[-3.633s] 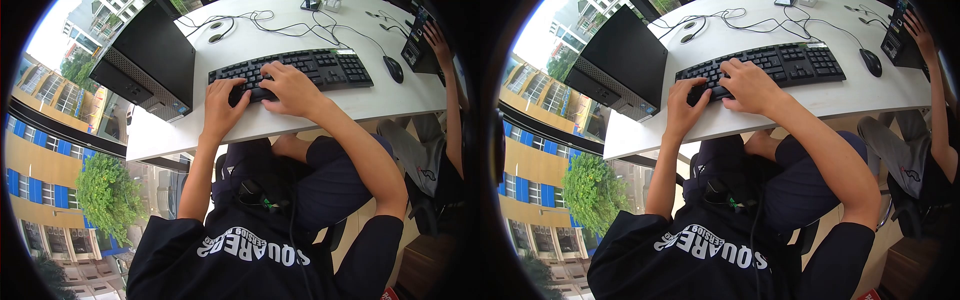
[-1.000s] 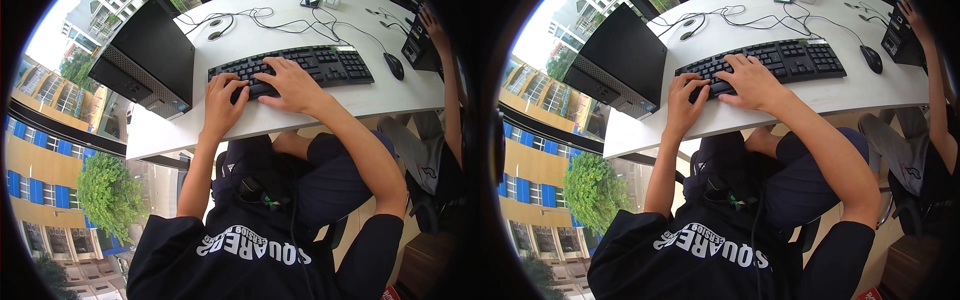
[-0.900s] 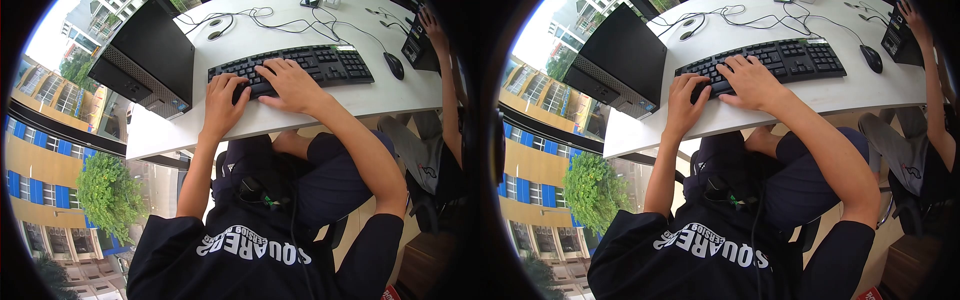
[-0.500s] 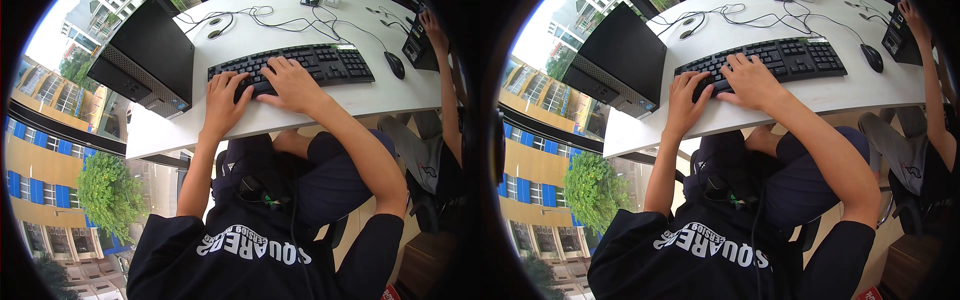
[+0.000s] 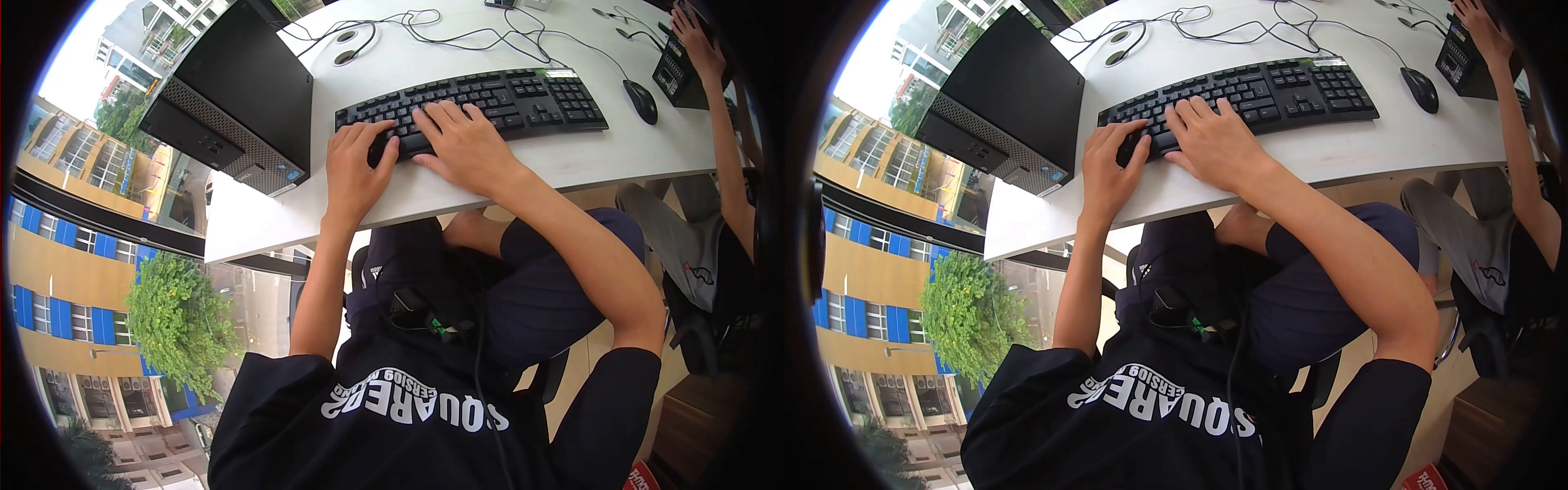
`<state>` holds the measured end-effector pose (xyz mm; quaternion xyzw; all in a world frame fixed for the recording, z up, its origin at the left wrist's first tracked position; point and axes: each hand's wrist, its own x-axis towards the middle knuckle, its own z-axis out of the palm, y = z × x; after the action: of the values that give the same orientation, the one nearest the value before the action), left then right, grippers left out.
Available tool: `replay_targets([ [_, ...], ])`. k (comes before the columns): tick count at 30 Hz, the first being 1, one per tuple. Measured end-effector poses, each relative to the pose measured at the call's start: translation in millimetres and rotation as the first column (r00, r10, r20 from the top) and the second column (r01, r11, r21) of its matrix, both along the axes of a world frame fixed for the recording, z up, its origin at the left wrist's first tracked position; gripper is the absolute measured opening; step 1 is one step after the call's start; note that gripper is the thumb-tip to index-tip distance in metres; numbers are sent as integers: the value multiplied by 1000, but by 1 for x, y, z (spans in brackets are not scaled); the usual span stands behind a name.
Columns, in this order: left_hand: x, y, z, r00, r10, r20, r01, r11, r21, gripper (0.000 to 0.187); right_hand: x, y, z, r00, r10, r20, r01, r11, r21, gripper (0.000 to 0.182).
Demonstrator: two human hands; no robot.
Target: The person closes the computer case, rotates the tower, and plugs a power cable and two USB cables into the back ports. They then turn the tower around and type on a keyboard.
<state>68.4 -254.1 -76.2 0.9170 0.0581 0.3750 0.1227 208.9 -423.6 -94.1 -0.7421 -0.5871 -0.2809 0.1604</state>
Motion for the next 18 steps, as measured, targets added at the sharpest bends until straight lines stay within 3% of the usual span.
replay_targets([
  [3, 1, 3, -3, 999, -39, 29, 38, 999, 33, 19, 4, 1, 4, 999, 30, -28, -32, 998, -59, 57],
  [6, 1, 2, -5, 997, -23, 67, 19, 998, 58, 18, 7, 1, -1, 991, 64, 119, -77, 991, 109, 58],
  [12, -1, -1, -2, 1000, -23, 12, 24, 998, -53, 21, 5, 0, 9, 998, 45, -53, -47, 998, -47, 62],
  [15, -1, -1, -2, 1000, -31, 5, 31, 999, -34, 22, 3, -3, 18, 999, 17, -45, -26, 982, -186, 63],
  [18, -2, -1, -2, 999, -48, 9, 48, 999, -26, 23, 10, 2, 6, 990, 119, 69, -124, 990, 70, 54],
])
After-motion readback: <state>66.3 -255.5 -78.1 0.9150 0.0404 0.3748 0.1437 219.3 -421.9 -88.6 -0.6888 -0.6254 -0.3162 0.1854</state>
